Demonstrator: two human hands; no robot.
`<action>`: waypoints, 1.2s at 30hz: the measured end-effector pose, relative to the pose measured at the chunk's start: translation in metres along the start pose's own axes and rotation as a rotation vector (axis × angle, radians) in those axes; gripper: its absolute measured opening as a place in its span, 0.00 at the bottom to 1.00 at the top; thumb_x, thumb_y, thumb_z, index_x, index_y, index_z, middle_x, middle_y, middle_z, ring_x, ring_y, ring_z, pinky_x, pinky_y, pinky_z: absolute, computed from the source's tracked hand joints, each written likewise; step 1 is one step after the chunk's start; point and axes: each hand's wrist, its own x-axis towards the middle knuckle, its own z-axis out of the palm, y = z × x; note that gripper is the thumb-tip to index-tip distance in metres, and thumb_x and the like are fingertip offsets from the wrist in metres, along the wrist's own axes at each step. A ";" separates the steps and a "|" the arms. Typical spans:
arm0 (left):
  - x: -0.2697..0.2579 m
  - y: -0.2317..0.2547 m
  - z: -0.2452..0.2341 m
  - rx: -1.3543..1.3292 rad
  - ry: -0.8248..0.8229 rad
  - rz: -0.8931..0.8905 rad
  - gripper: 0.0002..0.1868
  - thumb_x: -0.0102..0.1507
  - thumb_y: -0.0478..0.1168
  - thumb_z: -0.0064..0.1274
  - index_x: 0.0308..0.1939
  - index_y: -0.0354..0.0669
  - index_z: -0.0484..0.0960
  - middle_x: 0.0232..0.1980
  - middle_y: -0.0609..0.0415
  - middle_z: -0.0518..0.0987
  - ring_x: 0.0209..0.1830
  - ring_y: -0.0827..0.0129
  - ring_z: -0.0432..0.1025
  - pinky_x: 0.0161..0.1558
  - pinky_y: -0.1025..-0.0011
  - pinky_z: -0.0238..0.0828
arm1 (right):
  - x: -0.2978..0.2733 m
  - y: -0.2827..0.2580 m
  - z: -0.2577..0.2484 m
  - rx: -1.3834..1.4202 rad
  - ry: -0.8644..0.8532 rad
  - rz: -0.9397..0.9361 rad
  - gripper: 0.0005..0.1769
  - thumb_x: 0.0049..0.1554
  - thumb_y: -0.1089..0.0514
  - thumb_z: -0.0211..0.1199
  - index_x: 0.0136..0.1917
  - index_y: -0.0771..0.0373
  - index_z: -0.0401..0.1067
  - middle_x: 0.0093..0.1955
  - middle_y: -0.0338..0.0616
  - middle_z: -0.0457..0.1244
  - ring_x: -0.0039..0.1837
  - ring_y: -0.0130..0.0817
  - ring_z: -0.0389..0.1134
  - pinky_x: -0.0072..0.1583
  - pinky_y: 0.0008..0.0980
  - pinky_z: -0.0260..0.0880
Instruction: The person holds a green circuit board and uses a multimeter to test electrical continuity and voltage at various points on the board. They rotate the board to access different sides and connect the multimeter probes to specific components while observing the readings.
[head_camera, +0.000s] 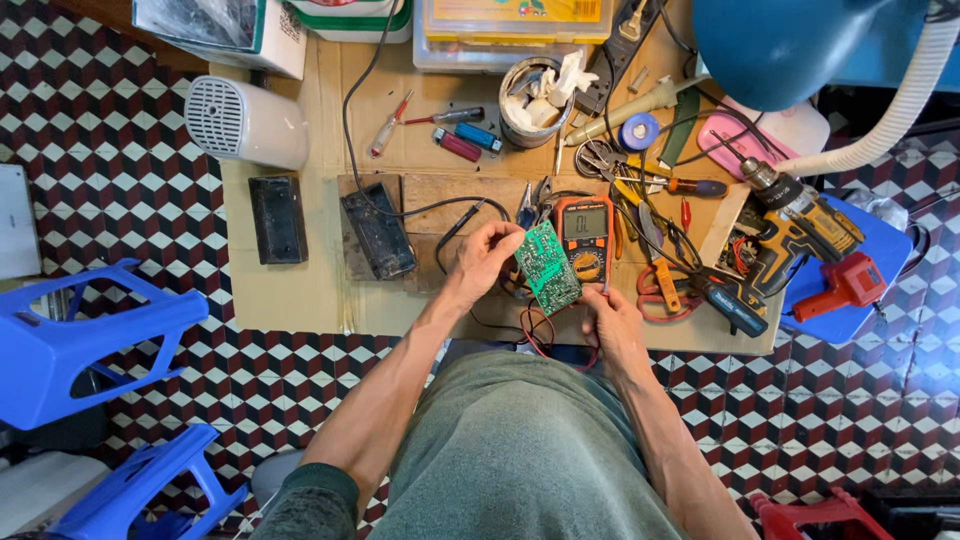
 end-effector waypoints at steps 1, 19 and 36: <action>0.005 0.009 -0.002 -0.117 -0.043 -0.046 0.16 0.69 0.47 0.56 0.53 0.40 0.81 0.44 0.59 0.78 0.41 0.77 0.70 0.41 0.74 0.69 | -0.003 -0.008 0.001 0.036 -0.002 0.019 0.16 0.63 0.50 0.61 0.52 0.66 0.74 0.28 0.38 0.58 0.28 0.23 0.56 0.29 0.24 0.49; 0.075 0.146 0.090 -0.153 -0.136 -0.111 0.28 0.62 0.51 0.55 0.61 0.38 0.77 0.53 0.56 0.80 0.53 0.73 0.73 0.54 0.69 0.71 | -0.011 -0.157 -0.024 0.077 0.062 -0.261 0.15 0.62 0.51 0.60 0.56 0.62 0.73 0.26 0.33 0.57 0.25 0.17 0.51 0.27 0.21 0.48; 0.102 0.164 0.110 -0.064 -0.125 -0.072 0.22 0.62 0.48 0.54 0.55 0.37 0.81 0.49 0.55 0.81 0.51 0.72 0.72 0.58 0.73 0.64 | 0.003 -0.182 -0.040 -0.003 0.097 -0.277 0.16 0.63 0.50 0.60 0.57 0.63 0.74 0.26 0.31 0.56 0.27 0.16 0.50 0.29 0.19 0.45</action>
